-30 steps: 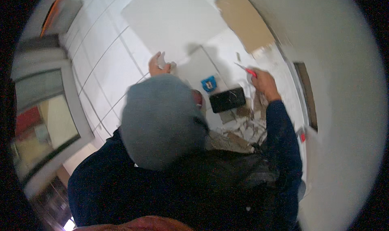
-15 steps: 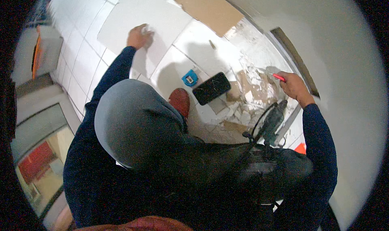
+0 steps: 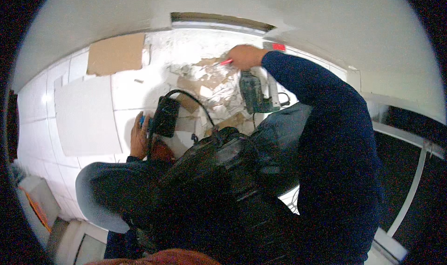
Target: The person measures a rectangular hole in a wall or ceiling with a tape measure, marks the dimensions on a board on the floor using a marker and a metal ruler, and then cuts the board along the marked lines with a utility knife.
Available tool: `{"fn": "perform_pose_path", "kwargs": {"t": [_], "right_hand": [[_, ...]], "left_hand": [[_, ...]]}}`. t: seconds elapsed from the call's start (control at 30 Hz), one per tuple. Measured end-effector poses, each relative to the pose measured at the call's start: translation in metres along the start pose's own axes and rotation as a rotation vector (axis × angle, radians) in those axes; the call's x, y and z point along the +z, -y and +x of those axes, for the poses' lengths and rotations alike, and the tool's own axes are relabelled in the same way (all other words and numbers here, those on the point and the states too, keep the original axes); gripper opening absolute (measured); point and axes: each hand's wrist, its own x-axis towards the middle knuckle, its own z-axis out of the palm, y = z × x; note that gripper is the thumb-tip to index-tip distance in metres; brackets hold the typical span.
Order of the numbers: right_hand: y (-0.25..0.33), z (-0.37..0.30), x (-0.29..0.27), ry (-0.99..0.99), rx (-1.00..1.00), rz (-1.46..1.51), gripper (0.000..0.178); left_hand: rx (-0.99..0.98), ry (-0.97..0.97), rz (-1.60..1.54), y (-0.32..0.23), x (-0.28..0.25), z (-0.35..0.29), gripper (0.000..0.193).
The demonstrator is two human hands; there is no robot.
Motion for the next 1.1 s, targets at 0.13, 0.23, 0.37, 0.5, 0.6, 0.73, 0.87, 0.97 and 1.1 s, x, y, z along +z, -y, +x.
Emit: {"fn": "perform_pose_path", "kwargs": {"t": [0.13,0.23,0.37,0.5,0.6,0.73,0.87,0.97,1.1], "right_hand": [[0.047,-0.015,-0.009,0.087,-0.079,0.147,0.025],[0.067,-0.036,-0.026,-0.003,-0.094,0.275,0.025],[0.074,-0.021,-0.006,-0.308,-0.134,0.622,0.029],[0.141,-0.009,-0.041,-0.056,-0.011,1.401,0.042],[0.171,-0.021,-0.062,-0.145,-0.036,1.545,0.047],[0.170,-0.020,-0.065,-0.222,-0.036,1.603,0.044],[0.170,-0.022,-0.061,-0.215,-0.006,1.621,0.036],[0.174,-0.021,-0.060,-0.224,-0.040,1.567,0.030],[0.177,-0.025,-0.068,-0.154,-0.049,1.478,0.029]], "left_hand": [[-0.008,-0.018,0.154,0.009,0.014,0.027,0.073],[0.007,-0.096,-0.014,0.010,0.006,0.047,0.051],[-0.418,-0.067,-0.936,0.020,-0.037,0.063,0.046],[-0.245,0.092,-1.051,-0.067,-0.147,0.116,0.060],[-0.071,0.263,-0.923,-0.127,-0.170,0.158,0.069],[0.174,0.296,-0.609,-0.152,-0.165,0.164,0.089],[0.151,0.217,-0.517,-0.141,-0.148,0.155,0.095],[0.125,0.285,-0.441,-0.131,-0.144,0.156,0.091],[-0.011,0.517,-0.780,-0.123,-0.139,0.148,0.075]]}}
